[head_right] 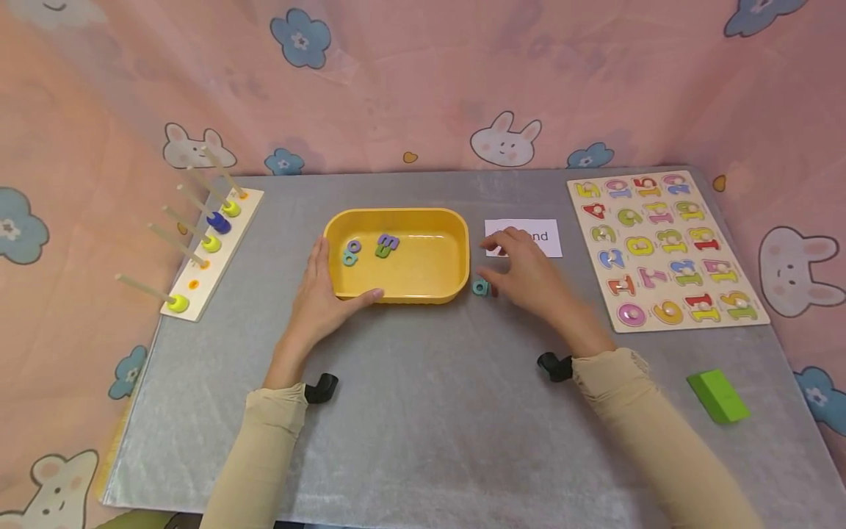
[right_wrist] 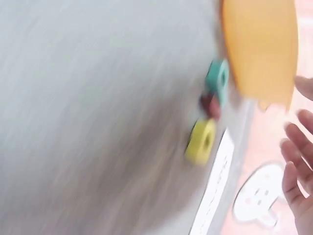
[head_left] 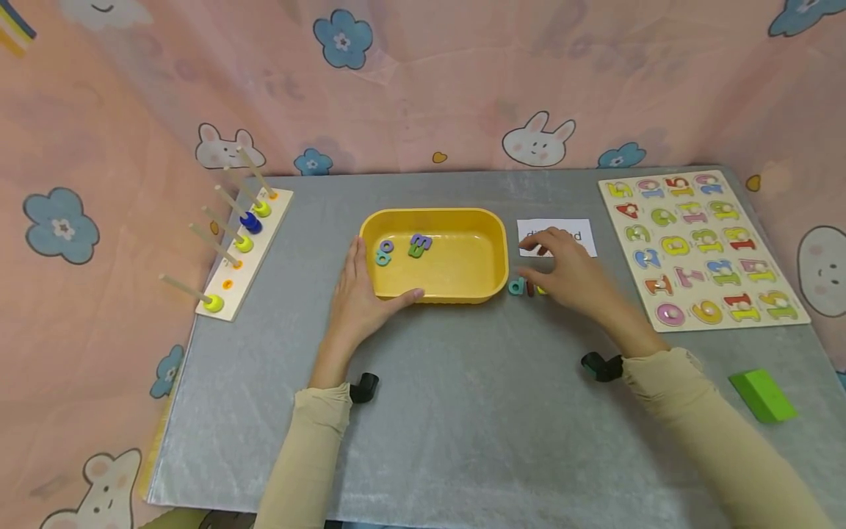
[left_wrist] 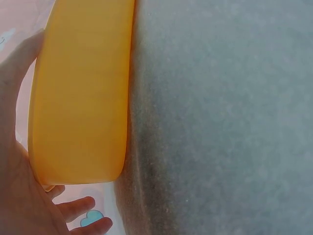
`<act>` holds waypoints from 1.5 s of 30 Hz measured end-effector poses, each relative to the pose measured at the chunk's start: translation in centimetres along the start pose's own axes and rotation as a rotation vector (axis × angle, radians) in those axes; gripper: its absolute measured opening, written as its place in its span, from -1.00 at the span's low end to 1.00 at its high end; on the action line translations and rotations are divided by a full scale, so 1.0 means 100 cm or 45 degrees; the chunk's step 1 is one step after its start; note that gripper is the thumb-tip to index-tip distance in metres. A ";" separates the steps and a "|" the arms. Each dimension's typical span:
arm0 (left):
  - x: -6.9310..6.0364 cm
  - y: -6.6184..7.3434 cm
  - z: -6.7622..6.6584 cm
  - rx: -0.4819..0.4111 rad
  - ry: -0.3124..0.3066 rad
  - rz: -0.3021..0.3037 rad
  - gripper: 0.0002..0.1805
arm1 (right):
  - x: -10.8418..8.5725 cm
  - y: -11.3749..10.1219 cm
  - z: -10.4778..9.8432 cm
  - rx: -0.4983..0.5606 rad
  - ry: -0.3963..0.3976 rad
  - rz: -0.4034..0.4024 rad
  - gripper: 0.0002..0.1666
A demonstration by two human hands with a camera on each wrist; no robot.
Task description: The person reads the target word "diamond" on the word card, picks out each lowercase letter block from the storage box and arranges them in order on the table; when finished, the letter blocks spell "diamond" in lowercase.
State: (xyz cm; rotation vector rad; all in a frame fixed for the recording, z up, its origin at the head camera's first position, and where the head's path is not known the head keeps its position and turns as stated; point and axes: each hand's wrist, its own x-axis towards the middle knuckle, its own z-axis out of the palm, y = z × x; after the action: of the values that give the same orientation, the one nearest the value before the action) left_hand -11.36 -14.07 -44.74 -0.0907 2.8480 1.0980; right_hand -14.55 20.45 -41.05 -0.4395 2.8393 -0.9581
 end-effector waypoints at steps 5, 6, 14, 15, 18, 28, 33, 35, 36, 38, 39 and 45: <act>0.000 0.001 -0.001 0.002 -0.002 0.004 0.55 | 0.017 -0.025 0.015 0.060 -0.004 -0.093 -0.49; 0.000 0.001 -0.001 0.002 -0.003 0.005 0.55 | 0.020 -0.029 0.019 0.067 -0.015 -0.111 -0.49; 0.001 0.000 0.000 0.003 -0.006 0.002 0.55 | 0.044 -0.056 0.047 0.061 -0.167 -0.194 -0.37; 0.001 0.000 0.000 0.006 -0.007 0.000 0.55 | 0.046 -0.058 0.050 0.042 -0.191 -0.187 -0.33; 0.001 0.000 0.000 0.010 -0.003 0.000 0.54 | 0.052 -0.066 0.057 -0.020 -0.258 -0.155 -0.22; 0.002 -0.001 0.000 0.013 -0.002 0.015 0.54 | 0.076 -0.070 0.075 -0.062 -0.359 -0.161 -0.13; 0.001 0.000 0.000 0.015 0.000 0.019 0.55 | 0.083 -0.064 0.083 -0.129 -0.392 -0.200 -0.19; 0.002 0.000 0.000 0.013 -0.001 0.021 0.55 | 0.084 -0.063 0.084 -0.175 -0.408 -0.203 -0.21; 0.002 0.000 0.000 0.013 -0.001 0.022 0.55 | 0.084 -0.063 0.084 -0.201 -0.420 -0.200 -0.22; 0.002 0.000 0.001 0.012 -0.003 0.022 0.55 | 0.083 -0.063 0.084 -0.254 -0.432 -0.199 -0.25; 0.002 0.000 0.001 0.012 -0.006 0.020 0.55 | 0.083 -0.063 0.084 -0.276 -0.429 -0.202 -0.27; 0.002 -0.001 0.001 0.015 -0.006 0.012 0.54 | 0.084 -0.064 0.088 -0.296 -0.274 -0.257 -0.48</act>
State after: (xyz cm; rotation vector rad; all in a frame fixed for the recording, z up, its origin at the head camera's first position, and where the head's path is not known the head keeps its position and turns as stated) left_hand -11.56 -14.08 -44.93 -0.0745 2.8533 1.0816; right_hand -19.26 7.98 -44.27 -0.8138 2.7536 -0.5665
